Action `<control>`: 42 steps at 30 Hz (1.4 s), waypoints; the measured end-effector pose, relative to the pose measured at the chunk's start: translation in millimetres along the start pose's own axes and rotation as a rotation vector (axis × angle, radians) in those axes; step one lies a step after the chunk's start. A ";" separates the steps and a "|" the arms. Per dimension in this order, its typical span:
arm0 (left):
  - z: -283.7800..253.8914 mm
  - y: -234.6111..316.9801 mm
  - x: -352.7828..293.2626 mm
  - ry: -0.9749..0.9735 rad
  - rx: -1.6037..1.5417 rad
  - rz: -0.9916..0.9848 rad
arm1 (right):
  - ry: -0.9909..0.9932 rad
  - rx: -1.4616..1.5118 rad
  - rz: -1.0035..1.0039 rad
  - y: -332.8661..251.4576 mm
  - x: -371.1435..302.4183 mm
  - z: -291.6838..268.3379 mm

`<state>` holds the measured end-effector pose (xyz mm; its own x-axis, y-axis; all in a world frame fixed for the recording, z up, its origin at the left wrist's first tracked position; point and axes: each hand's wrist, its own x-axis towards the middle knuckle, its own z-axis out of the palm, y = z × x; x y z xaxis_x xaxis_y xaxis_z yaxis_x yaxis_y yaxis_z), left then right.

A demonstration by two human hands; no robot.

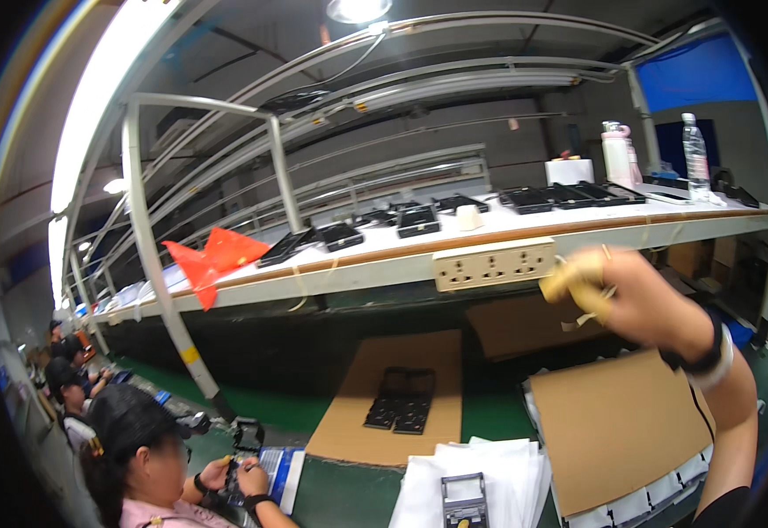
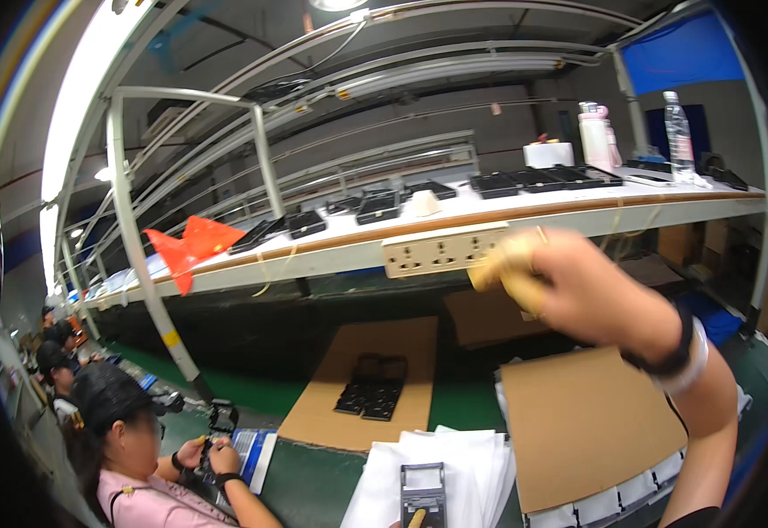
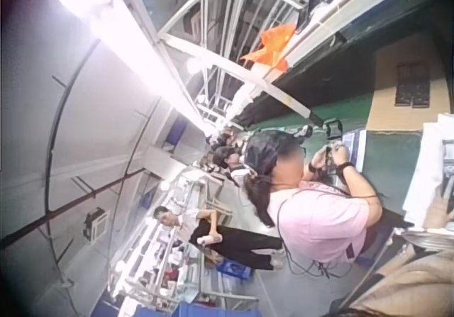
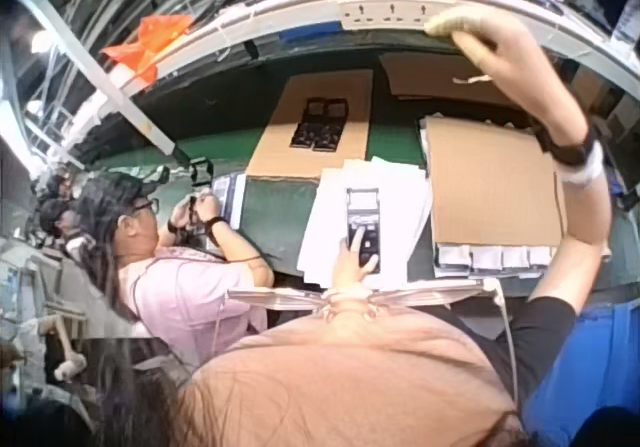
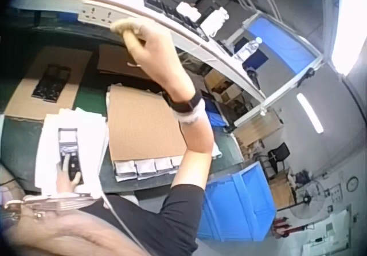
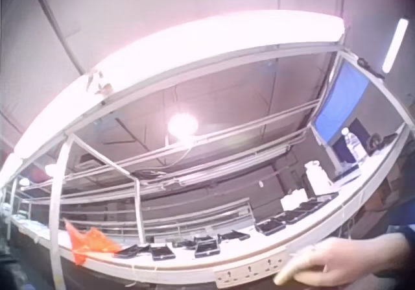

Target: The recorder is assembling components into a black plastic housing, placing foam pads and handling parts on an electronics factory assembly line.

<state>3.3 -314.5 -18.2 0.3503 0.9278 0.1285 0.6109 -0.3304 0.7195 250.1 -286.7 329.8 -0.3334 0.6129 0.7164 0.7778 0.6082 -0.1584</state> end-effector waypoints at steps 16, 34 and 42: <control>-20.9 26.3 -4.6 0.083 -0.118 -0.085 | -0.368 -0.455 0.231 134.9 189.9 62.8; -31.2 11.1 1.7 -0.062 -0.217 -0.153 | -0.382 -0.555 -0.222 115.3 135.8 55.9; -31.9 -3.1 18.1 -0.150 -0.054 -0.195 | -1.000 -0.055 -0.328 12.6 -38.8 171.6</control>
<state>-14.8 -291.2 3.7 0.3331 0.9357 -0.1164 0.6402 -0.1338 0.7565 181.5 -216.3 183.3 -0.8001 0.5746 -0.1723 0.5846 0.8113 -0.0089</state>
